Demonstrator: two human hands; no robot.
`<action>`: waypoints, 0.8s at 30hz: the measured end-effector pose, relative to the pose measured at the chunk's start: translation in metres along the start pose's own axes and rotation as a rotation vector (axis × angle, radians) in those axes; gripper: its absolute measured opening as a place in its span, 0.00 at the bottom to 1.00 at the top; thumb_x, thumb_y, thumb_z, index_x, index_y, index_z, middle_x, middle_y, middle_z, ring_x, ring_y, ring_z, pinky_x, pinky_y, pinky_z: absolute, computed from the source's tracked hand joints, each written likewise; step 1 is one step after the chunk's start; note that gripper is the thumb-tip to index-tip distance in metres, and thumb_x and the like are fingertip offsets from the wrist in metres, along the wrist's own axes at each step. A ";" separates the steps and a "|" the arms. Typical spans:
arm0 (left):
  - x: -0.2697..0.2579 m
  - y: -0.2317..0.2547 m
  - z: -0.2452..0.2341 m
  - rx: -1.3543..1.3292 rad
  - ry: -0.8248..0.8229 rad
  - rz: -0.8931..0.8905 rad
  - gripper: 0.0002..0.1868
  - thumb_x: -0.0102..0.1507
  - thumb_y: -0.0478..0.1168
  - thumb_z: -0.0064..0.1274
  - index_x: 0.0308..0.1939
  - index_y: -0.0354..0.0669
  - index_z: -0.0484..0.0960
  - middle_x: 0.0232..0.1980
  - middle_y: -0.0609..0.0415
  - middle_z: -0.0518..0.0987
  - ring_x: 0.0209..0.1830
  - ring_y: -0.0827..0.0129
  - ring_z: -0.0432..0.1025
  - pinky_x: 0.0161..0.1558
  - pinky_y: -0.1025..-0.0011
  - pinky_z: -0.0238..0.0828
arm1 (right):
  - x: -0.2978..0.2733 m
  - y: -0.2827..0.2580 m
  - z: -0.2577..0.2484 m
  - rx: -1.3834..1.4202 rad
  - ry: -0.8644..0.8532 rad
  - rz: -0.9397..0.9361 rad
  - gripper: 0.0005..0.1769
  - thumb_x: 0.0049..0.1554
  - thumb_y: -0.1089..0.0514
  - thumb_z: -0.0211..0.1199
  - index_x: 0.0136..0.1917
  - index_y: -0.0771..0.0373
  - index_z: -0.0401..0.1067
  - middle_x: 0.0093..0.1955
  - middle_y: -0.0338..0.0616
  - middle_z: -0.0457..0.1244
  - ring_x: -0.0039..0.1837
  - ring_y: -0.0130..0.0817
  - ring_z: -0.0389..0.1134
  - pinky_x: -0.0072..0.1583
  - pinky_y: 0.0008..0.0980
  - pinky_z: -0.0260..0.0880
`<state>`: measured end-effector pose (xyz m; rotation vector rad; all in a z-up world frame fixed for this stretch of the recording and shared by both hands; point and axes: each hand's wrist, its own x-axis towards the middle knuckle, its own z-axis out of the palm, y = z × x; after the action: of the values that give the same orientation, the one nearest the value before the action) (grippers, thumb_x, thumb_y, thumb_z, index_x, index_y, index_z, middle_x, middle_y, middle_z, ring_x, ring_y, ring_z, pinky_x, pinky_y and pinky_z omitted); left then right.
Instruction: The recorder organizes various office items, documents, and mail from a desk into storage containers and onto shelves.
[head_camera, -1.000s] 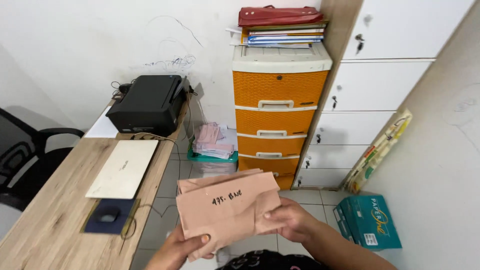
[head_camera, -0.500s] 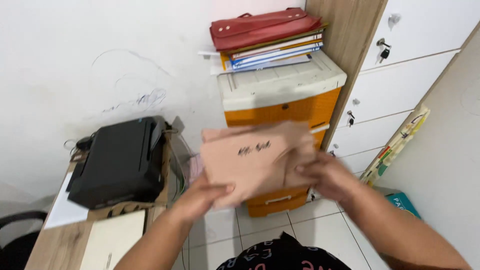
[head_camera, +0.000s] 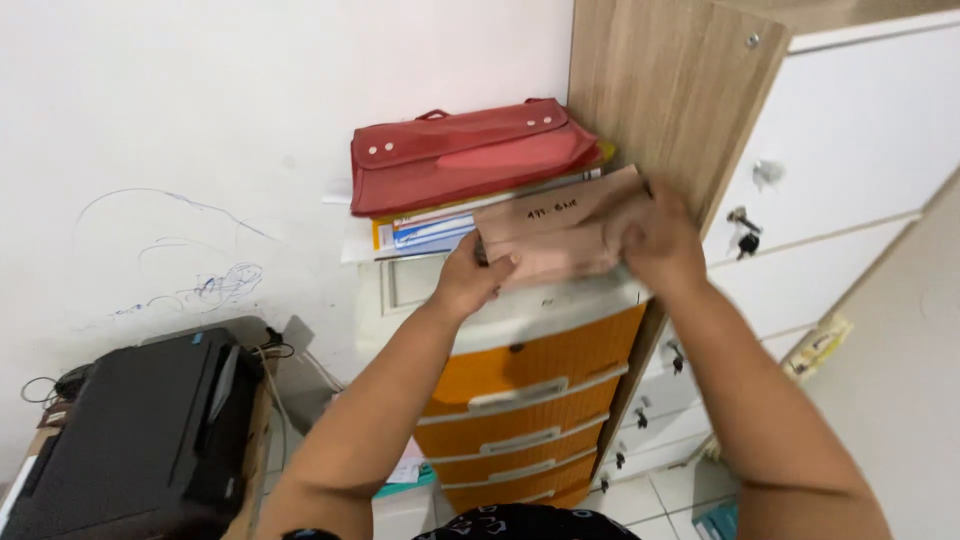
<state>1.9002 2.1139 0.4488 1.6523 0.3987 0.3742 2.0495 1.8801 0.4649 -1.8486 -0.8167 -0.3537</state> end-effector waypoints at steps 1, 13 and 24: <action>0.000 0.004 0.000 0.067 0.024 -0.034 0.40 0.59 0.44 0.64 0.71 0.36 0.65 0.47 0.39 0.78 0.41 0.55 0.72 0.37 0.63 0.73 | -0.004 -0.006 0.002 -0.312 0.103 -0.212 0.35 0.54 0.70 0.60 0.75 0.66 0.58 0.72 0.61 0.59 0.71 0.59 0.60 0.67 0.50 0.66; -0.020 -0.024 0.000 0.619 0.138 0.377 0.48 0.54 0.46 0.74 0.74 0.46 0.64 0.71 0.40 0.62 0.65 0.50 0.70 0.62 0.63 0.74 | -0.026 0.025 0.015 -0.286 -0.166 -0.359 0.34 0.64 0.46 0.57 0.76 0.65 0.59 0.82 0.64 0.47 0.83 0.62 0.43 0.77 0.62 0.41; -0.144 -0.048 -0.028 0.979 0.334 0.623 0.46 0.51 0.45 0.70 0.71 0.44 0.67 0.73 0.39 0.64 0.75 0.44 0.61 0.70 0.44 0.59 | -0.105 -0.034 0.110 0.552 -0.443 -0.923 0.23 0.56 0.63 0.65 0.65 0.66 0.67 0.65 0.57 0.65 0.70 0.55 0.67 0.70 0.50 0.68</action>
<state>1.7576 2.0761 0.4024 2.6855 0.3163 1.0447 1.9367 1.9481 0.3818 -0.9466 -1.8569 -0.2399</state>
